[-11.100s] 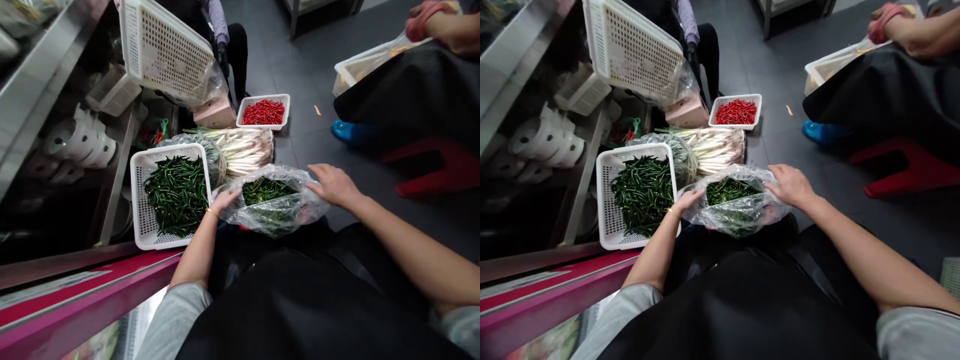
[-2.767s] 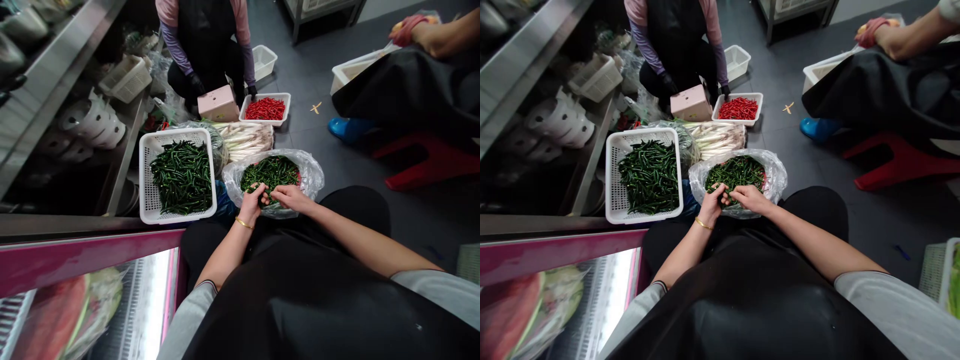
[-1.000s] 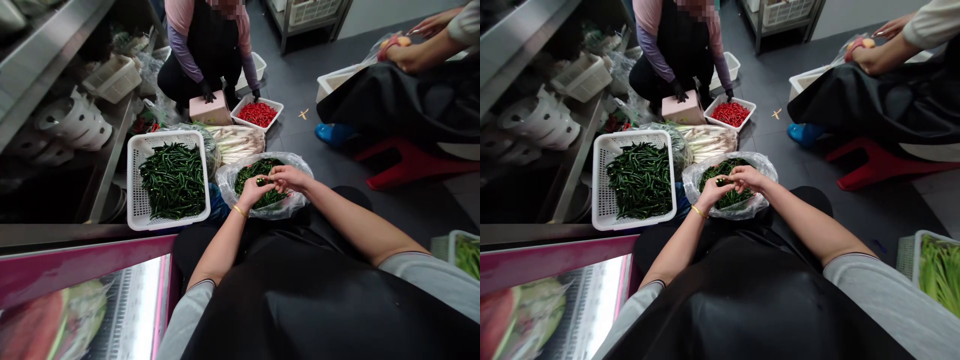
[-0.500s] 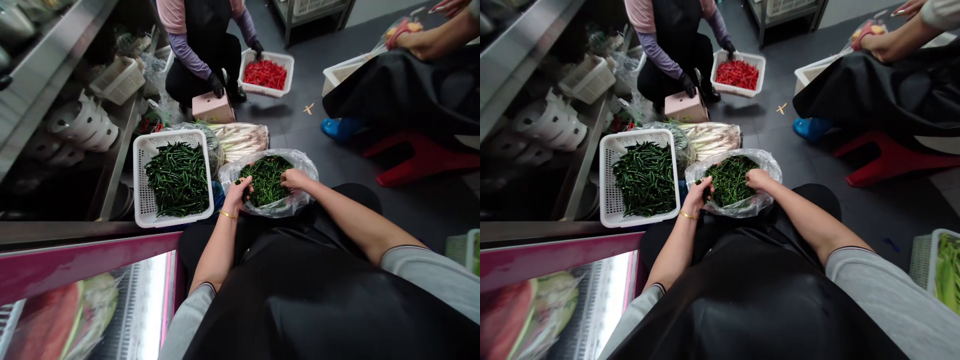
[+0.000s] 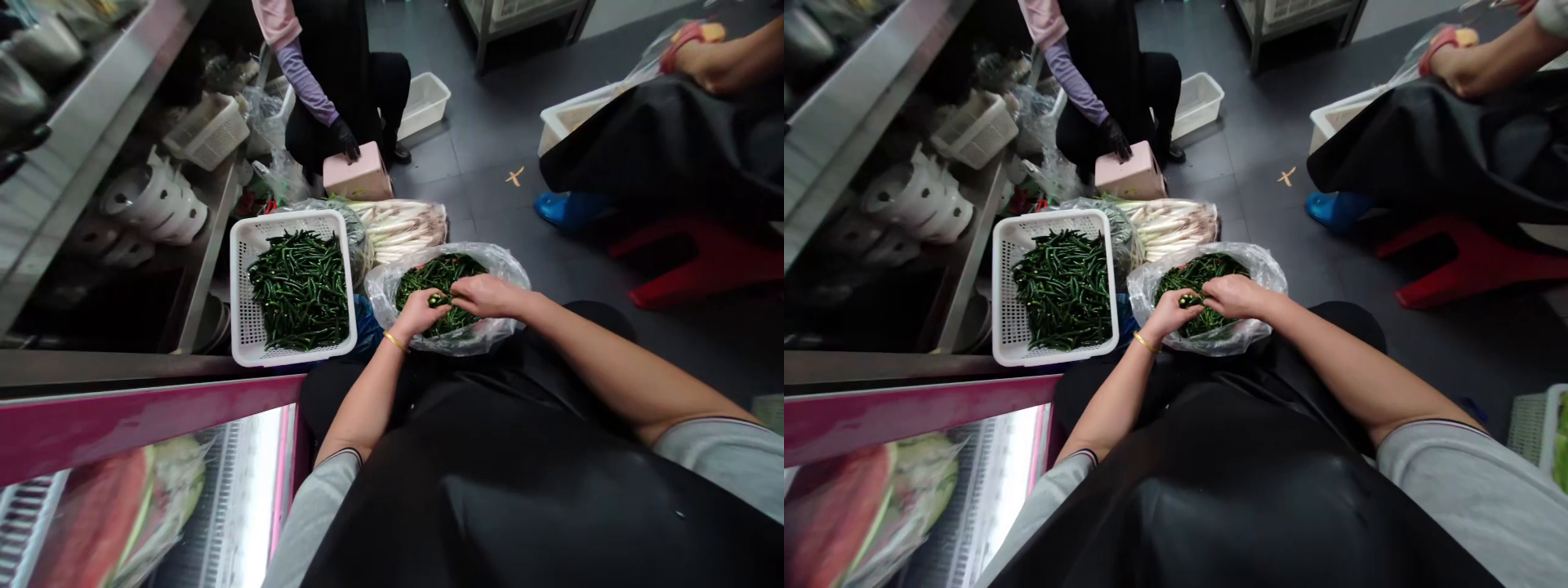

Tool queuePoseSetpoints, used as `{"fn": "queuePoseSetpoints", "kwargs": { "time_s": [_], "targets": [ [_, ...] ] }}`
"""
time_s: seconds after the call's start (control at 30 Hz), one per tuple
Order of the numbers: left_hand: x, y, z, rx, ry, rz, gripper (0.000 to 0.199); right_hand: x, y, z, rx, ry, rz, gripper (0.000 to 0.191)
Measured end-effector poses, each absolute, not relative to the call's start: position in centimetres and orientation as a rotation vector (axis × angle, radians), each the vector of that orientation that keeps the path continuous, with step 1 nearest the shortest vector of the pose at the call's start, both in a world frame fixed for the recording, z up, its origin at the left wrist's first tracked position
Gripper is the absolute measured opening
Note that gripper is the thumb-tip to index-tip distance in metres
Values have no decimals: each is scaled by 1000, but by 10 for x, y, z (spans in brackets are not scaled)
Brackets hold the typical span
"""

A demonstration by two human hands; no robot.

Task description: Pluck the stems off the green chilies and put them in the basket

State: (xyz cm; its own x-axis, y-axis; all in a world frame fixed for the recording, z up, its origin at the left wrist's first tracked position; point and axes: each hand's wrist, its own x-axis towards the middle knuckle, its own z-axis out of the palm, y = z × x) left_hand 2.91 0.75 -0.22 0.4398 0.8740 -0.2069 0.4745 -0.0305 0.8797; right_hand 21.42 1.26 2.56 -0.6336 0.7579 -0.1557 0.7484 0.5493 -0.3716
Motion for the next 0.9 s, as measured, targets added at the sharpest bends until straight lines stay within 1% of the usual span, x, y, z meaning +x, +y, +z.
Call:
{"fn": "queuePoseSetpoints", "kwargs": {
  "time_s": [0.07,0.17,0.23,0.27,0.33,0.47,0.53,0.6,0.63,0.67,0.73,0.83,0.9],
  "targets": [
    [21,1,-1,1583,1074,442,23,216,6,28,-1201,-2671,918,27],
    [12,-11,10,1462,873,368,24,224,-2,29,-1045,-2447,1459,40],
    [10,-16,18,1399,791,385,18,230,-3,25,-1015,-2239,1798,45],
    [10,-17,21,1373,751,412,13,232,-3,22,-1007,-2125,1905,46],
    [12,-18,25,1327,686,464,5,234,-4,17,-994,-1993,1998,46],
    [15,-21,22,1313,548,523,4,238,-16,18,-914,-1906,2096,45],
    [15,-23,20,1253,427,465,11,241,-19,24,-859,-1862,2121,42],
    [11,-23,18,1126,388,487,19,243,-14,28,-892,-1837,2029,43],
    [8,-23,16,1049,426,557,21,243,-9,27,-957,-1848,1929,42],
    [4,-22,15,956,490,654,24,243,-1,25,-1077,-1879,1790,42],
    [-5,-17,11,773,595,815,29,243,14,13,-1382,-2082,1483,33],
    [-18,-8,4,634,747,919,36,244,23,-12,-1790,-2486,766,38],
    [-22,-6,1,598,835,933,37,245,14,-24,-1857,-2705,611,33]
  ]
}}
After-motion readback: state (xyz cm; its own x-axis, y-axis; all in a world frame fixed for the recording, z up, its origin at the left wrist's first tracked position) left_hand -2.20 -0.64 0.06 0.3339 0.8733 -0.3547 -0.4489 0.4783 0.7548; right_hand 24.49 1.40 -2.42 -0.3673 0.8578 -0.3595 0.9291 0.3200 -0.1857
